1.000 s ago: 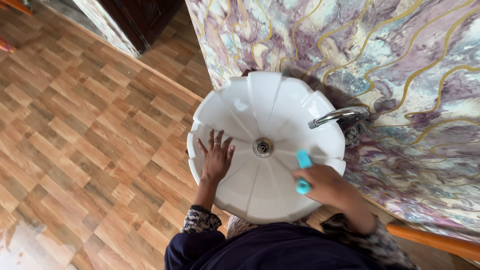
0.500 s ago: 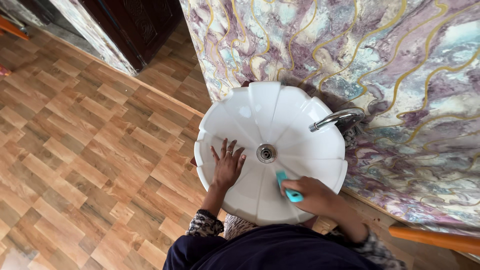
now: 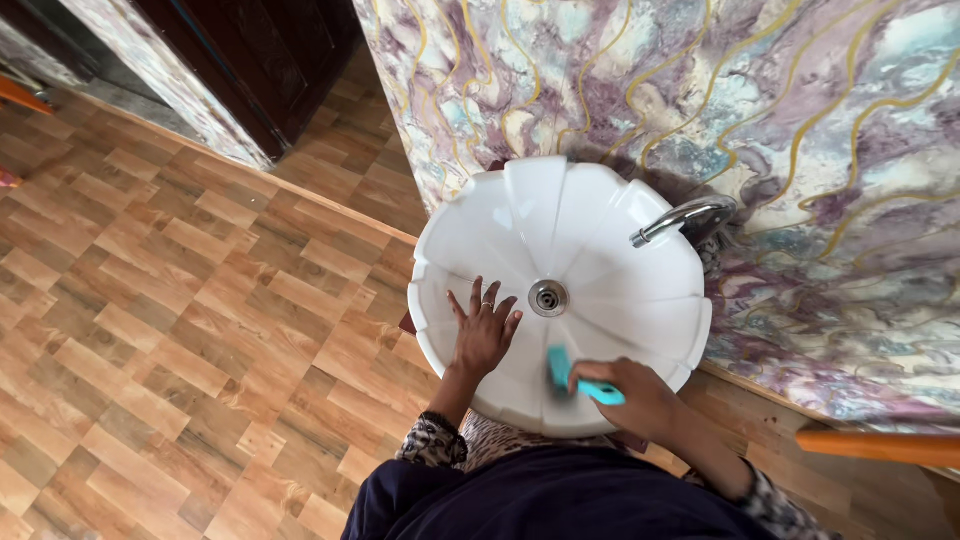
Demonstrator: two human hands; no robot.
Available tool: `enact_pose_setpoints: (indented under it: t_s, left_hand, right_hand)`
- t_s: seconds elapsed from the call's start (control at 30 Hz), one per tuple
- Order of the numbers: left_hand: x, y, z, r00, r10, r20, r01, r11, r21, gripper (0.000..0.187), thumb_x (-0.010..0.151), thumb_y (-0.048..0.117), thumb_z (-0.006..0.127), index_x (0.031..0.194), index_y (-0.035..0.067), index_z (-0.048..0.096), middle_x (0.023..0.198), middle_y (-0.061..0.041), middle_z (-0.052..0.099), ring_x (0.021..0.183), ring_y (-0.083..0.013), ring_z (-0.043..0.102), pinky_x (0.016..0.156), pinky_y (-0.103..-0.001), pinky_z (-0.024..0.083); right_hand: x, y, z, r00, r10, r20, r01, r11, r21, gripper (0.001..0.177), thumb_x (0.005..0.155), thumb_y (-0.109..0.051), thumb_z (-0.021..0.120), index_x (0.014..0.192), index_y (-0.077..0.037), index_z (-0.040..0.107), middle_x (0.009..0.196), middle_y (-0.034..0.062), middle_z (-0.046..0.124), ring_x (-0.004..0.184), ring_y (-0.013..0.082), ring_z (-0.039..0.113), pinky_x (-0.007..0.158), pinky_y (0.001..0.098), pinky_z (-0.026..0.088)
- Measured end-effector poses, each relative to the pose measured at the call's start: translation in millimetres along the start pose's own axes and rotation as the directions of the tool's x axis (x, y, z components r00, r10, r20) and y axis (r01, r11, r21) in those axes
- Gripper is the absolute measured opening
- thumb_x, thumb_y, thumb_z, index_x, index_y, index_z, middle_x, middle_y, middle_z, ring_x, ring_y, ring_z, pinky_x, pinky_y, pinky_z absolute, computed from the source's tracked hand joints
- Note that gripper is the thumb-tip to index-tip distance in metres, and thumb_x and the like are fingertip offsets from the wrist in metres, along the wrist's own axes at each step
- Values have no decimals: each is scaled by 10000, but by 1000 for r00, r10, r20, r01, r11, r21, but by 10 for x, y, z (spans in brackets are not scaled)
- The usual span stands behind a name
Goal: The person scrubs the interior of a white pedestal sink using a blue handheld brush.
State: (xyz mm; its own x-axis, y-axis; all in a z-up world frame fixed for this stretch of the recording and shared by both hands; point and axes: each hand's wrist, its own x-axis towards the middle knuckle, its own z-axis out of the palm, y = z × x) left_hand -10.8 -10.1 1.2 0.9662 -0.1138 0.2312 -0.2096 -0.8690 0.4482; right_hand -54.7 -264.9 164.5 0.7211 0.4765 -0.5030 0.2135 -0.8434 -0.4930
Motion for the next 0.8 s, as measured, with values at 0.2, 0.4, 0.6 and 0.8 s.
enact_pose_setpoints:
  t_s: [0.2,0.4,0.6,0.8]
  left_hand:
    - [-1,-33,57,998,41,50,-43,998,36,474,1060,455,406,1287,111,641,1506,-236,465,1524,-442,183,1110,-815,-40]
    - [-61,-88,129,992,128,14,-129,987,95,482,1053,458,449,1293,83,634,1493,-271,470,1525,-477,184,1093,-829,-22]
    - [-89,-95,137,996,87,9,-87,994,67,480,1050,458,455,1298,90,635,1489,-272,479,1518,-477,191,1098,-835,-20]
    - [-83,-129,247,992,1,128,-16,993,120,499,1035,483,435,1299,105,626,1499,-257,464,1518,-476,168,1092,-828,-28]
  right_hand:
    - [324,89,458,767,-396,-505,503,859,91,419,793,-91,637,1206,-150,656,1132,112,713,896,380,664,788,465,524]
    - [404,72,579,863,-264,-430,330,940,85,465,770,-106,635,1226,-194,617,1203,87,695,947,374,677,788,490,527]
    - [74,-106,556,870,-362,-335,398,916,43,390,782,-147,678,1168,-168,633,1028,95,745,855,368,715,693,492,533]
    - [625,-91,529,896,-190,-401,214,977,13,437,725,-98,605,1159,-136,575,1156,142,664,764,398,689,626,514,516]
